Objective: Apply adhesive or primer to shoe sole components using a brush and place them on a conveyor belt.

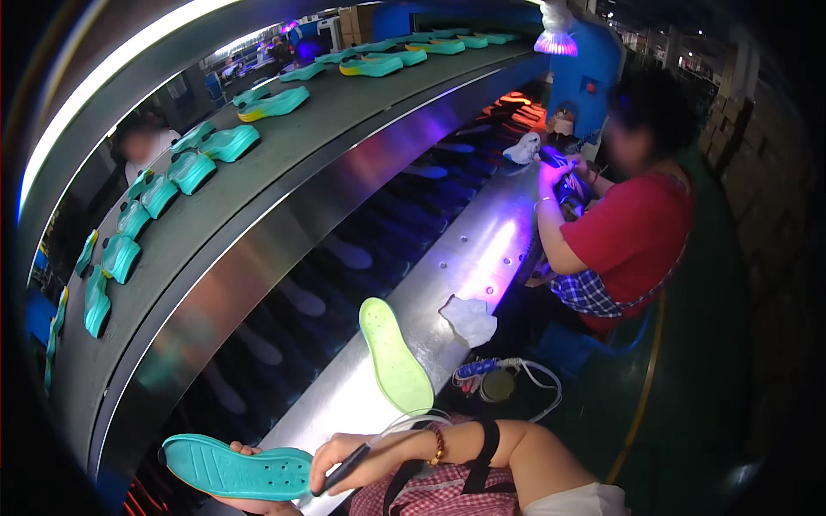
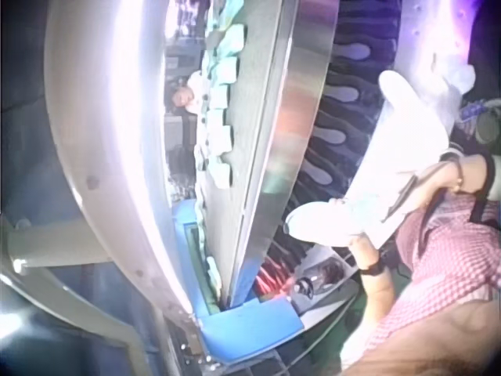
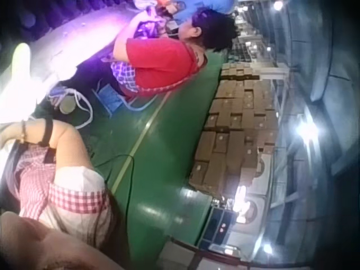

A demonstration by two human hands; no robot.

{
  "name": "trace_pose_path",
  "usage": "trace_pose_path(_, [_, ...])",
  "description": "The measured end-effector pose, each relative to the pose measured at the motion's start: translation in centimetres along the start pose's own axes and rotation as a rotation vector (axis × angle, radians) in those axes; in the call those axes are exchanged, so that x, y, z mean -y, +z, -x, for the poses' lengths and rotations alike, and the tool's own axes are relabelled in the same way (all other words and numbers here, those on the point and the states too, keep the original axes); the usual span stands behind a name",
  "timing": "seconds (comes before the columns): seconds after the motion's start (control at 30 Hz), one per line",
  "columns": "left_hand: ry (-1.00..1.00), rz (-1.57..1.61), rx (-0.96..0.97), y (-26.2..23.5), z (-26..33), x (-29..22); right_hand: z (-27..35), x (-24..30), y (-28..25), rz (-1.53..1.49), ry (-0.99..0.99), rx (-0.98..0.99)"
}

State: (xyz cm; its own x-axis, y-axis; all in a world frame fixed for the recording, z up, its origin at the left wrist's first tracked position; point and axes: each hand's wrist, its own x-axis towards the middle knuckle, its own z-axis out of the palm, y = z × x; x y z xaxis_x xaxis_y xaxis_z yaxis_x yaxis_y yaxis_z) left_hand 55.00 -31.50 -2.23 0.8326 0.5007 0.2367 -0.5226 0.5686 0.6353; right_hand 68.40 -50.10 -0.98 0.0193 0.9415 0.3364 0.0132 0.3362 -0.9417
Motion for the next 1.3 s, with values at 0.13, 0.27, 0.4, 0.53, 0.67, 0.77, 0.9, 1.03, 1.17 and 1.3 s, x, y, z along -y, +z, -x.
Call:
trace_pose_path(0.13, [0.131, 0.009, -0.010, 1.2, -0.1, 1.0, 0.3, 0.2, -0.7, -0.353, 0.125, -0.139])
trace_pose_path(0.27, [0.210, -0.035, -0.180, 2.6, -0.5, 0.9, 0.1, -1.1, 0.3, -0.054, 0.054, -0.097])
trace_pose_path(0.4, [0.146, 0.075, -0.087, 1.2, 0.5, -0.8, -0.1, 0.1, -0.6, -0.317, 0.070, 0.038])
trace_pose_path(0.53, [0.140, 0.164, 0.045, 3.0, -1.0, 0.4, 0.5, -0.8, -0.7, 0.084, 0.045, -0.163])
trace_pose_path(0.67, [0.174, 0.040, -0.238, 4.5, 0.0, 0.0, 0.8, 1.7, -1.9, -0.271, 0.057, -0.018])
trace_pose_path(0.77, [0.108, 0.128, -0.223, 5.1, 0.1, -0.4, 0.9, 0.0, -1.5, -0.167, 0.069, -0.203])
trace_pose_path(0.9, [0.071, 0.180, -0.290, 7.6, 1.7, 2.6, 0.5, 0.0, 0.8, -0.728, 0.133, -0.370])
trace_pose_path(1.03, [-0.096, 0.114, 0.015, 2.8, 3.3, 2.3, 0.2, 4.0, 0.7, -0.181, 0.310, -0.156])
trace_pose_path(1.17, [-0.259, -0.048, -0.023, 1.6, 3.4, 0.9, 0.2, 4.2, -0.6, -0.022, 0.137, -0.043])
trace_pose_path(1.3, [-0.444, -0.077, 0.022, 3.1, 2.3, 0.0, -0.2, 3.2, -1.1, 0.088, 0.025, 0.155])
